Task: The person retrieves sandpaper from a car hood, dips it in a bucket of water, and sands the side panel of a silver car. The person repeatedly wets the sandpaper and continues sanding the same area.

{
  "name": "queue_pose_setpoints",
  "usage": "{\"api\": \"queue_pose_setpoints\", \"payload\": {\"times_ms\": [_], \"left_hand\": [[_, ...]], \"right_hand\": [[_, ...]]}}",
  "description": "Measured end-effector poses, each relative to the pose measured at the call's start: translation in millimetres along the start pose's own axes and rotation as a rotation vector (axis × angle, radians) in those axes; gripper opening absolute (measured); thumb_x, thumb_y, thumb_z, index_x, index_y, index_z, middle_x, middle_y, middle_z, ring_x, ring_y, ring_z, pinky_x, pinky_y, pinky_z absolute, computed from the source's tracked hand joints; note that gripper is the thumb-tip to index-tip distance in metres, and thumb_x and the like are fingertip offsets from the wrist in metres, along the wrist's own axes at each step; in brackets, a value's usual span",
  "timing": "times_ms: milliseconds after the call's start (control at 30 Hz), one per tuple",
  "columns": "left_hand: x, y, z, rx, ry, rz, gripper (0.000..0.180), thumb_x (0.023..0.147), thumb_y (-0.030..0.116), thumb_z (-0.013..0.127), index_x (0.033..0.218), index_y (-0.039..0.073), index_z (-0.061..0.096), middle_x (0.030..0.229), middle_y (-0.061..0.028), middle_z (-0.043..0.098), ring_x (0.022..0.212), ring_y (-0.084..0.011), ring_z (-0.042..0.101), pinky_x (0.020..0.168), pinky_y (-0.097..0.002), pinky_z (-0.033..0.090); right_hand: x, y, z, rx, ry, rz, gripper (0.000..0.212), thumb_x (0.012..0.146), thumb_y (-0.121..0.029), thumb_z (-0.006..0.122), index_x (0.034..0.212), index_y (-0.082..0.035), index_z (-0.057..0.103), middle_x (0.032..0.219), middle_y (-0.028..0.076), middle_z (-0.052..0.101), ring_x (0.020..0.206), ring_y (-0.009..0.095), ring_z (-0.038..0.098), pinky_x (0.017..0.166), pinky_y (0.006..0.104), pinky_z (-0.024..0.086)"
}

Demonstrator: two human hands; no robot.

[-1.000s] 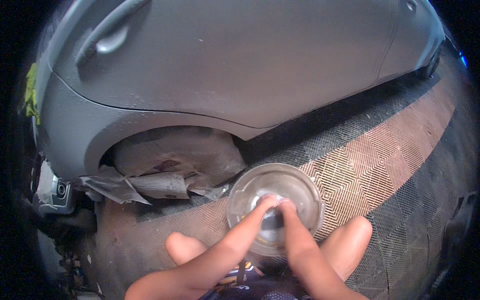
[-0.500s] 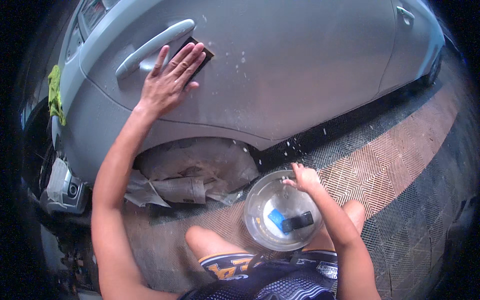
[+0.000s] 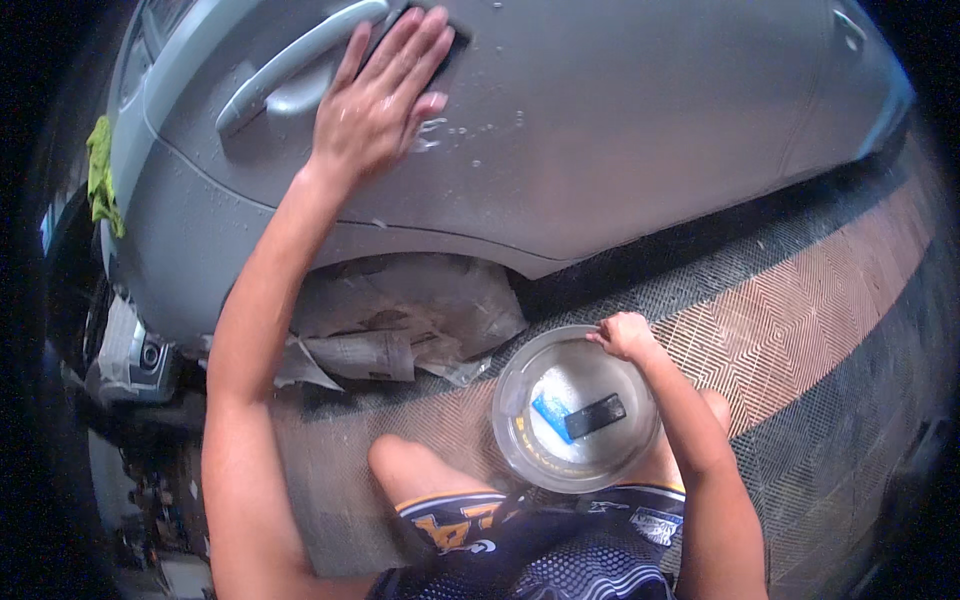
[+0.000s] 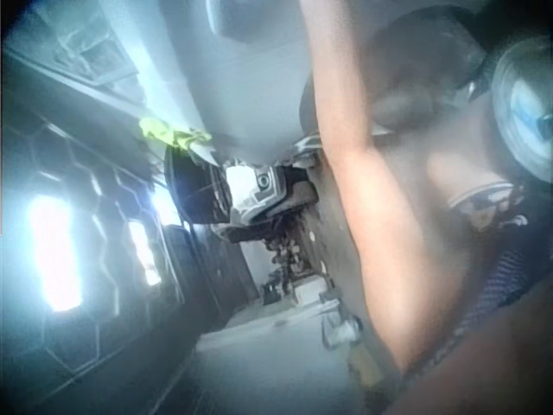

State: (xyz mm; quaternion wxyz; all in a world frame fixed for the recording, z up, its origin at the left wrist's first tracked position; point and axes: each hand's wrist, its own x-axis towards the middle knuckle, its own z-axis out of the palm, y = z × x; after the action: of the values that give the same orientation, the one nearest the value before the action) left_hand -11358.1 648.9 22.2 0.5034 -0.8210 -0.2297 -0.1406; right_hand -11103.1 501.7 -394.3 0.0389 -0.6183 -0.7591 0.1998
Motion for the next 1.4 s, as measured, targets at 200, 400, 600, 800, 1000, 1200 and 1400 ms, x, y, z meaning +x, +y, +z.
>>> {"api": "queue_pose_setpoints", "payload": {"times_ms": [200,400,600,800,1000,1200,1400], "left_hand": [[-139,-34,0,-0.150,-0.009,-0.195,0.063,0.102,0.046,0.046,0.157,0.017,0.038,0.165,0.0011,0.033,0.154,-0.0170,0.025,0.128,-0.0435,0.013],[-52,6,5,-0.173,-0.024,-0.038,0.061,0.104,0.042,0.045,0.157,0.014,0.038,0.167,-0.0024,0.029,0.155,-0.0207,0.022,0.128,-0.0443,0.011],[-110,-6,-6,-0.176,-0.007,-0.222,0.057,0.106,0.037,0.042,0.156,0.011,0.039,0.164,-0.0030,0.035,0.154,-0.0197,0.025,0.128,-0.0464,0.012],[7,-6,-3,-0.056,0.050,0.043,0.052,0.107,0.040,0.038,0.155,0.023,0.043,0.163,0.0076,0.035,0.153,-0.0112,0.026,0.129,-0.0473,-0.003],[0,-41,-12,-0.025,-0.055,0.185,0.051,0.109,0.046,0.028,0.154,0.029,0.042,0.164,0.0117,0.032,0.152,-0.0050,0.021,0.129,-0.0461,-0.010],[-26,-42,-21,-0.009,-0.121,0.105,0.060,0.104,0.050,0.034,0.159,0.025,0.034,0.167,0.0071,0.025,0.155,-0.0138,0.018,0.129,-0.0458,-0.006],[5,-25,-15,0.056,-0.081,0.111,0.061,0.104,0.054,0.029,0.157,0.026,0.036,0.166,0.0086,0.029,0.155,-0.0115,0.019,0.130,-0.0416,-0.004]], "right_hand": [[5,4,0,0.012,0.154,-0.113,0.048,0.093,-0.053,0.062,0.081,-0.007,0.070,0.081,0.015,0.072,0.084,0.037,0.070,0.080,0.0497,0.055],[-1,9,0,-0.009,0.072,-0.062,0.047,0.094,-0.054,0.061,0.083,-0.010,0.074,0.080,0.014,0.073,0.079,0.034,0.072,0.075,0.0465,0.057],[12,0,-3,-0.056,0.162,-0.158,0.046,0.095,-0.050,0.062,0.078,-0.010,0.074,0.079,0.015,0.073,0.079,0.034,0.072,0.075,0.0477,0.056],[9,1,-2,-0.052,0.158,-0.092,0.047,0.094,-0.054,0.062,0.078,-0.012,0.075,0.077,0.012,0.073,0.074,0.032,0.072,0.072,0.0474,0.056],[11,2,0,-0.041,0.109,-0.131,0.048,0.095,-0.055,0.060,0.081,-0.011,0.075,0.080,0.011,0.074,0.084,0.032,0.072,0.086,0.0472,0.052],[9,1,1,-0.111,0.124,-0.141,0.041,0.094,-0.049,0.062,0.081,-0.014,0.076,0.081,0.010,0.074,0.088,0.029,0.072,0.089,0.0473,0.050],[12,7,1,-0.102,0.094,-0.139,0.037,0.093,-0.047,0.064,0.080,-0.013,0.073,0.081,0.010,0.073,0.085,0.030,0.071,0.087,0.0472,0.051]]}}
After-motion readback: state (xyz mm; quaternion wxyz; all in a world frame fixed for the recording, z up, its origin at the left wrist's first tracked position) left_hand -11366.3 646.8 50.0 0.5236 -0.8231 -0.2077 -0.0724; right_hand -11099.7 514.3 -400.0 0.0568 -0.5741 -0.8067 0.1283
